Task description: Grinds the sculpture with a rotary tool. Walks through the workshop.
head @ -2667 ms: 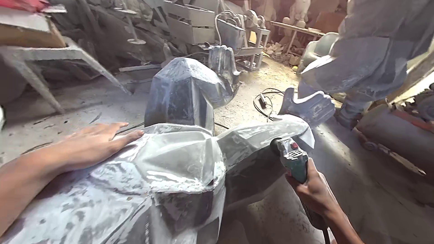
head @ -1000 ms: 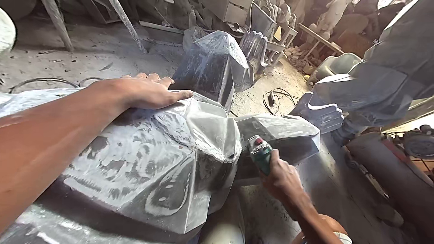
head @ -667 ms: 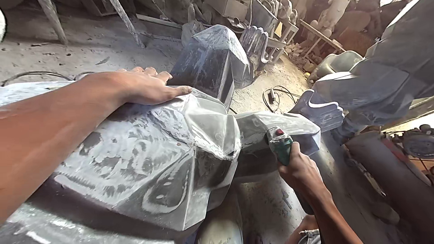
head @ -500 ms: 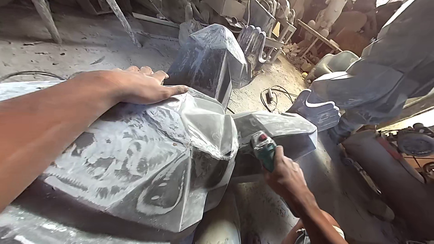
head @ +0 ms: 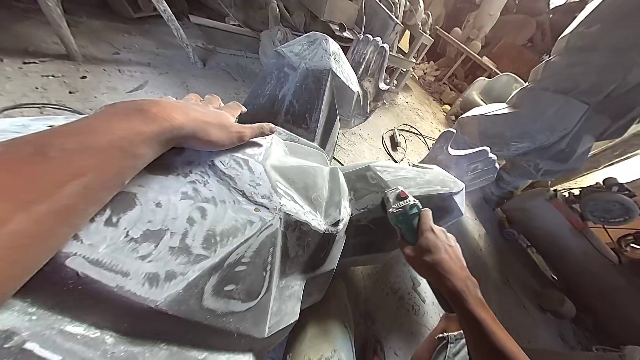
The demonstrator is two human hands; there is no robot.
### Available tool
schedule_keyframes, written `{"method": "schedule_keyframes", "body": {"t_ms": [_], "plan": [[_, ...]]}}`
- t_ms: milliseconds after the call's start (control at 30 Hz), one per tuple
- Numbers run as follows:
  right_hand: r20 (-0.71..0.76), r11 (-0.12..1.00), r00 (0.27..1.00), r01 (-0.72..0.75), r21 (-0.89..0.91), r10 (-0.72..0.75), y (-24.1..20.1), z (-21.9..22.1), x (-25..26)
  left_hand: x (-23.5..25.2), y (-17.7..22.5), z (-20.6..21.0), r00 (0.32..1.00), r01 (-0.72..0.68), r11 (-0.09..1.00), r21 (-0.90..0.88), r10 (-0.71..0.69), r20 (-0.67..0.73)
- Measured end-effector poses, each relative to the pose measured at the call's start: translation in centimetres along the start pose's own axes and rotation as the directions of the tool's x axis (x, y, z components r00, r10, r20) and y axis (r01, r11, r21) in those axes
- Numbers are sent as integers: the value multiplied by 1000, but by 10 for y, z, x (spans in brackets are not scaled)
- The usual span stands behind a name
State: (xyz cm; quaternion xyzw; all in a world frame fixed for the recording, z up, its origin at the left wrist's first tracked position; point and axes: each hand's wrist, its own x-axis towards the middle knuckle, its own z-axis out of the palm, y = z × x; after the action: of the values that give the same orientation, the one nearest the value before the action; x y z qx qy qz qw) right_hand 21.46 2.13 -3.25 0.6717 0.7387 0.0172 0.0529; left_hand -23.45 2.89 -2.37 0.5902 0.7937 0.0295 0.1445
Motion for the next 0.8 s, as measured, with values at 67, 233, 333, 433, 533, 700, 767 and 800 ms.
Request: {"method": "schedule_keyframes", "body": {"t_ms": [67,233,333,433,533,700,767,800], "plan": [[59,999,997,45,6,-45,-10,8,-4,-1,0,-1,1000,-10,1000,-9,10,1],[44,999,998,38,-1,-38,-2,4,-3,-1,-4,0,1000,-25,1000,0,25,7],[-27,999,999,-36,15,36,17,-9,5,-5,2,-2,1000,-6,1000,-5,6,7],[-54,999,997,-51,6,51,20,-12,6,-8,6,-4,1000,2,1000,-11,-2,9],[-2,1000,1000,4,1,-4,3,0,-2,-10,8,-6,1000,-7,1000,-21,7,11],[143,994,984,100,31,-104,-28,24,-13,-6,3,-3,1000,-12,1000,-23,12,7],[124,995,987,97,22,-99,-24,21,-10,-2,1,-1,999,-29,999,-23,28,-15],[101,997,991,81,16,-82,-19,16,-8,0,-1,-1,999,-35,999,-25,34,-20]]}}
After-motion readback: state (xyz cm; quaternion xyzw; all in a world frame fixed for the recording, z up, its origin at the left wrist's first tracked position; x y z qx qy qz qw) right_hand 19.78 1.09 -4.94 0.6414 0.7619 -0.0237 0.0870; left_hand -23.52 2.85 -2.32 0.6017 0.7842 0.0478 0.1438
